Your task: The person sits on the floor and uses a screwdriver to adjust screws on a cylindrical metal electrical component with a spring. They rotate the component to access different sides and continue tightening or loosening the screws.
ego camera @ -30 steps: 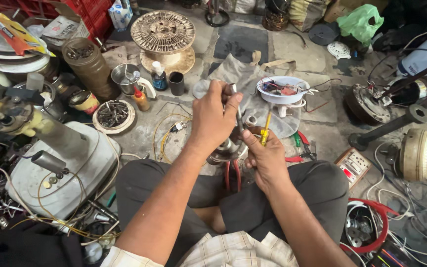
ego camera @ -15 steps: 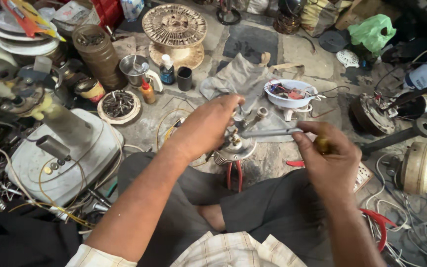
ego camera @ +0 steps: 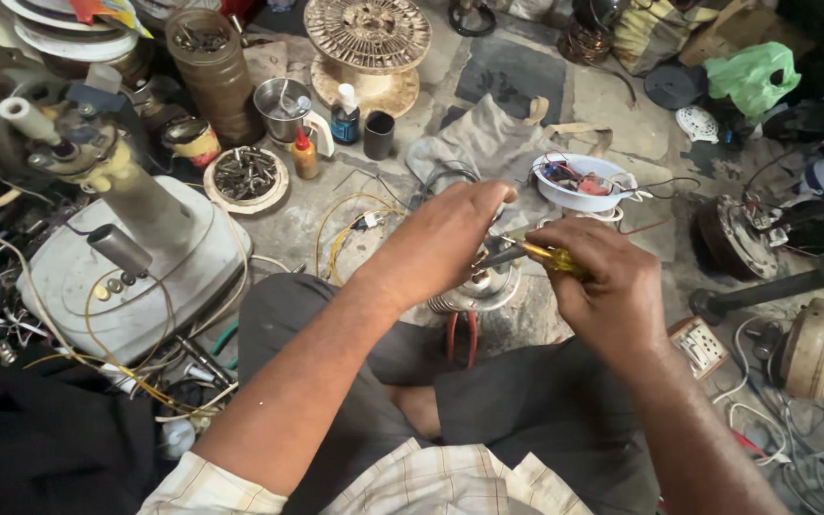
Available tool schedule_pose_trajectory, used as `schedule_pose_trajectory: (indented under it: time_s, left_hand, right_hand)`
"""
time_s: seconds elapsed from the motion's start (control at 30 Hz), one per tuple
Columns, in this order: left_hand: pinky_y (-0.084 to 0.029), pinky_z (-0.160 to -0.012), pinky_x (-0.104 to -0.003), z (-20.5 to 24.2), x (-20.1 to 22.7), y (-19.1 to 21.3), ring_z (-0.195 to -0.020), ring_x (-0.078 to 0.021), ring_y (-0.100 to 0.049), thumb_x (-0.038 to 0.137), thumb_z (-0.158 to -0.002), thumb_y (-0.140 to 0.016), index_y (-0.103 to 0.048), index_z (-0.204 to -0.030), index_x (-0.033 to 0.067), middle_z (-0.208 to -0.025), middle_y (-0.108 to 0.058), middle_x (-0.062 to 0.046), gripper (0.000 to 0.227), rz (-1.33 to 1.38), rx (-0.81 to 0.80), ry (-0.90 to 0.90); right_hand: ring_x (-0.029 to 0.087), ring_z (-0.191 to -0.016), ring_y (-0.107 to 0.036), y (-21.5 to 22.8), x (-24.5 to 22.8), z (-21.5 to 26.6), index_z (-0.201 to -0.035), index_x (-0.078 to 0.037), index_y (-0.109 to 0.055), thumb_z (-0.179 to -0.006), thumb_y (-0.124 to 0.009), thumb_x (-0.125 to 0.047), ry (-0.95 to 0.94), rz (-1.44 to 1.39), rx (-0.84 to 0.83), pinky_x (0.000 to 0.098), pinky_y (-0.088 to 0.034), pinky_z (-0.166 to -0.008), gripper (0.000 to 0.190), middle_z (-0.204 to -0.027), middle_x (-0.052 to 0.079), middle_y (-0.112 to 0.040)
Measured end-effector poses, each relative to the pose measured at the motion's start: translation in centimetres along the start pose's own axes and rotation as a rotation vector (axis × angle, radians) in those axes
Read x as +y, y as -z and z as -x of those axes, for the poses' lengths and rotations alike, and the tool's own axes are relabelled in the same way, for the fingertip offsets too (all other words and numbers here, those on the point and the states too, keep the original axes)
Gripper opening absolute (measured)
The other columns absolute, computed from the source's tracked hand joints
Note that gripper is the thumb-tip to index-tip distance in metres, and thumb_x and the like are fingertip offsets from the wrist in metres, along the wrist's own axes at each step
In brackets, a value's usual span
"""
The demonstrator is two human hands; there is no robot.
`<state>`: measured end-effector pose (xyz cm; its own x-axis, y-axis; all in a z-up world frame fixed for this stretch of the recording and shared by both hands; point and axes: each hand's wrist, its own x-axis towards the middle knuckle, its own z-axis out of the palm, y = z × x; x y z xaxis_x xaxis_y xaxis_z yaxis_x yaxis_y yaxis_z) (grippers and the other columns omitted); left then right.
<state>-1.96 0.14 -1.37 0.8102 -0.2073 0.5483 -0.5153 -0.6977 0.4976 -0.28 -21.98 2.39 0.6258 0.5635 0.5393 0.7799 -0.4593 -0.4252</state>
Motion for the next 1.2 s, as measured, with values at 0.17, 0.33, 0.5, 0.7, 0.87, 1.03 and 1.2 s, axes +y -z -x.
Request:
schedule_pose_trajectory:
  time_s: [0.17,0.33,0.5,0.7,0.87,1.03,1.2]
  left_hand:
    - [-0.049,-0.102,-0.044,0.0,-0.6,-0.3,-0.119,-0.0365,-0.062,-0.012,-0.078,-0.064,-0.051,-0.129,-0.0020,-0.125,-0.065,-0.020,0.054,-0.011,0.013,-0.012]
    - [-0.049,-0.101,-0.045,-0.2,-0.6,-0.1,-0.118,-0.0367,-0.062,-0.012,-0.080,-0.064,-0.051,-0.130,-0.0014,-0.122,-0.066,-0.020,0.052,-0.012,-0.025,0.007]
    - [-0.050,-0.094,-0.046,-0.6,0.0,0.2,-0.116,-0.0382,-0.063,-0.011,-0.073,-0.066,-0.052,-0.126,0.0022,-0.119,-0.068,-0.020,0.056,0.047,-0.010,0.034]
    - [-0.053,-0.086,-0.048,-1.0,-0.5,0.2,-0.104,-0.0392,-0.068,-0.001,-0.081,-0.073,-0.055,-0.120,0.0035,-0.106,-0.071,-0.019,0.043,0.117,-0.013,0.027]
    - [-0.053,-0.087,-0.048,-1.0,-0.8,0.3,-0.102,-0.0401,-0.068,-0.003,-0.076,-0.071,-0.061,-0.112,0.0045,-0.107,-0.070,-0.017,0.038,0.069,0.056,-0.056]
    - [-0.053,-0.088,-0.046,-1.3,-0.9,0.9,-0.100,-0.0372,-0.069,0.000,-0.081,-0.073,-0.066,-0.107,0.0091,-0.105,-0.069,-0.014,0.028,0.029,-0.014,0.057]
    - [-0.051,-0.087,-0.047,-1.8,-1.0,1.6,-0.100,-0.0377,-0.067,0.004,-0.072,-0.079,-0.065,-0.105,0.0077,-0.105,-0.070,-0.014,0.035,0.031,-0.034,0.070]
  right_hand:
    - [0.025,-0.109,-0.074,0.1,0.0,-0.5,-0.116,-0.010,-0.074,-0.074,-0.065,0.013,0.069,0.021,-0.061,0.0349,-0.059,-0.092,0.049,-0.116,0.010,-0.075]
    - [0.028,-0.112,-0.073,0.7,-0.5,-1.2,-0.117,-0.011,-0.074,-0.070,-0.067,0.012,0.089,0.027,-0.152,0.0370,-0.059,-0.092,0.053,-0.120,0.012,-0.074]
    - [0.028,-0.094,-0.075,0.8,-0.6,-2.5,-0.118,-0.012,-0.075,-0.078,-0.071,0.006,0.058,0.147,-0.185,0.0382,-0.060,-0.083,0.044,-0.108,0.012,-0.076]
    - [0.028,-0.090,-0.075,0.3,0.6,-2.1,-0.120,-0.013,-0.076,-0.078,-0.070,0.005,0.019,0.173,-0.127,0.0382,-0.060,-0.079,0.046,-0.108,0.012,-0.077]
    - [0.016,-0.091,-0.075,-1.2,2.2,-1.5,-0.125,-0.012,-0.073,-0.086,-0.073,0.000,-0.051,-0.023,-0.041,0.0305,-0.060,-0.078,0.041,-0.113,0.009,-0.077]
    - [0.008,-0.088,-0.068,-0.7,3.4,0.6,-0.125,-0.007,-0.067,-0.090,-0.078,-0.008,-0.411,-0.332,0.187,0.0237,-0.056,-0.075,0.036,-0.100,0.004,-0.074]
    - [0.016,-0.088,-0.062,2.0,3.6,4.5,-0.131,-0.002,-0.070,-0.099,-0.066,-0.005,-0.314,-0.047,0.157,0.0295,-0.050,-0.078,0.032,-0.098,0.010,-0.069]
